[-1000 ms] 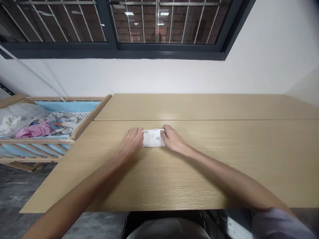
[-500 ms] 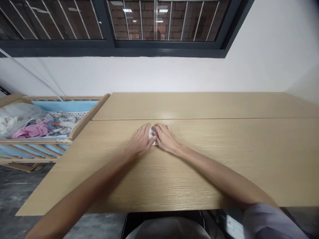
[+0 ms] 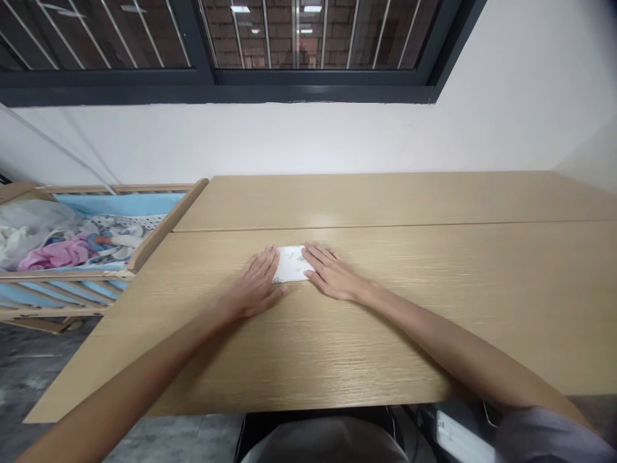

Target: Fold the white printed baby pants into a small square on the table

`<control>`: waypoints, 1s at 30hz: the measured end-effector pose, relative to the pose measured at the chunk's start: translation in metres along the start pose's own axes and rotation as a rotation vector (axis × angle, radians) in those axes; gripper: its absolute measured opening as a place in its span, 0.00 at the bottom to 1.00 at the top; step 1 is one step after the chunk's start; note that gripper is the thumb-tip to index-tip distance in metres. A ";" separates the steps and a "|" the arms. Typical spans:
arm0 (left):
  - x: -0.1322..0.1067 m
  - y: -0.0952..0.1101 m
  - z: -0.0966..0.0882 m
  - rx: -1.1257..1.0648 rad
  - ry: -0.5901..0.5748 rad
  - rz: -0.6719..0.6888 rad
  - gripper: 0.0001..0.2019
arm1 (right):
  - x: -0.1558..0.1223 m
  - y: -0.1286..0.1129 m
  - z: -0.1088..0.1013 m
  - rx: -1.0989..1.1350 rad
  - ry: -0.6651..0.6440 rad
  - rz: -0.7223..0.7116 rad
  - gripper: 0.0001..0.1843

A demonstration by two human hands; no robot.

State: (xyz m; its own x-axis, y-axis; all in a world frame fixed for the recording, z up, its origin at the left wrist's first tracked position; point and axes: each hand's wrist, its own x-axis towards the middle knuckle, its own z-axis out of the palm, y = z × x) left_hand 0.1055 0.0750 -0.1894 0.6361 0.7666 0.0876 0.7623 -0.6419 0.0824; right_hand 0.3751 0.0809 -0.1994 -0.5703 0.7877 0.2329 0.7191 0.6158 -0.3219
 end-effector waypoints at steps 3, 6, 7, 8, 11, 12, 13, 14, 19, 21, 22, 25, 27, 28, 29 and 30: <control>-0.005 0.008 -0.005 0.035 0.040 0.018 0.41 | 0.005 0.003 -0.011 0.019 -0.017 -0.078 0.37; 0.000 0.011 -0.002 0.043 0.051 -0.027 0.41 | 0.010 0.013 -0.012 0.092 -0.087 -0.100 0.44; 0.003 0.009 -0.001 0.034 0.051 -0.036 0.41 | 0.012 0.016 -0.009 0.116 -0.098 -0.091 0.45; 0.007 0.007 0.001 0.015 0.057 -0.042 0.39 | 0.013 0.020 -0.005 0.136 -0.092 -0.077 0.45; 0.021 -0.001 0.002 -0.065 0.115 -0.077 0.27 | 0.021 0.024 0.008 0.174 0.017 -0.031 0.33; 0.025 -0.003 0.000 -0.086 0.138 -0.093 0.24 | 0.024 0.024 0.011 0.185 0.065 -0.015 0.28; 0.029 -0.004 -0.004 -0.099 0.159 -0.107 0.22 | 0.028 0.022 0.012 0.197 0.111 0.005 0.24; 0.031 -0.003 -0.010 -0.100 0.177 -0.117 0.21 | 0.031 0.019 0.011 0.214 0.153 0.031 0.21; 0.025 0.020 -0.050 -0.345 0.277 -0.262 0.16 | 0.042 0.001 -0.028 0.500 0.314 0.139 0.18; 0.019 0.031 -0.058 -0.611 0.226 -0.337 0.17 | 0.043 0.000 -0.047 0.617 0.306 0.161 0.22; 0.018 0.035 -0.058 -0.729 0.181 -0.362 0.21 | 0.043 0.002 -0.053 0.646 0.280 0.179 0.23; 0.019 0.042 -0.043 -0.813 0.093 -0.425 0.30 | 0.047 0.013 -0.051 0.661 0.175 0.226 0.22; 0.023 0.043 -0.029 -0.595 0.060 -0.461 0.29 | 0.052 0.024 -0.034 0.628 0.122 0.253 0.17; 0.026 0.044 -0.023 -0.465 0.043 -0.472 0.28 | 0.054 0.029 -0.025 0.598 0.100 0.273 0.15; 0.028 0.045 -0.019 -0.346 0.030 -0.475 0.27 | 0.056 0.034 -0.015 0.564 0.079 0.291 0.13; 0.029 0.047 -0.016 -0.249 0.022 -0.470 0.25 | 0.058 0.038 -0.007 0.532 0.061 0.304 0.11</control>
State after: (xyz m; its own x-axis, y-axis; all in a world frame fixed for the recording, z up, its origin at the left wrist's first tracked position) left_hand 0.1580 0.0668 -0.1668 0.2282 0.9736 0.0049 0.9114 -0.2154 0.3506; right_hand 0.3724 0.1498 -0.1917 -0.3356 0.9360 0.1059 0.5401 0.2833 -0.7925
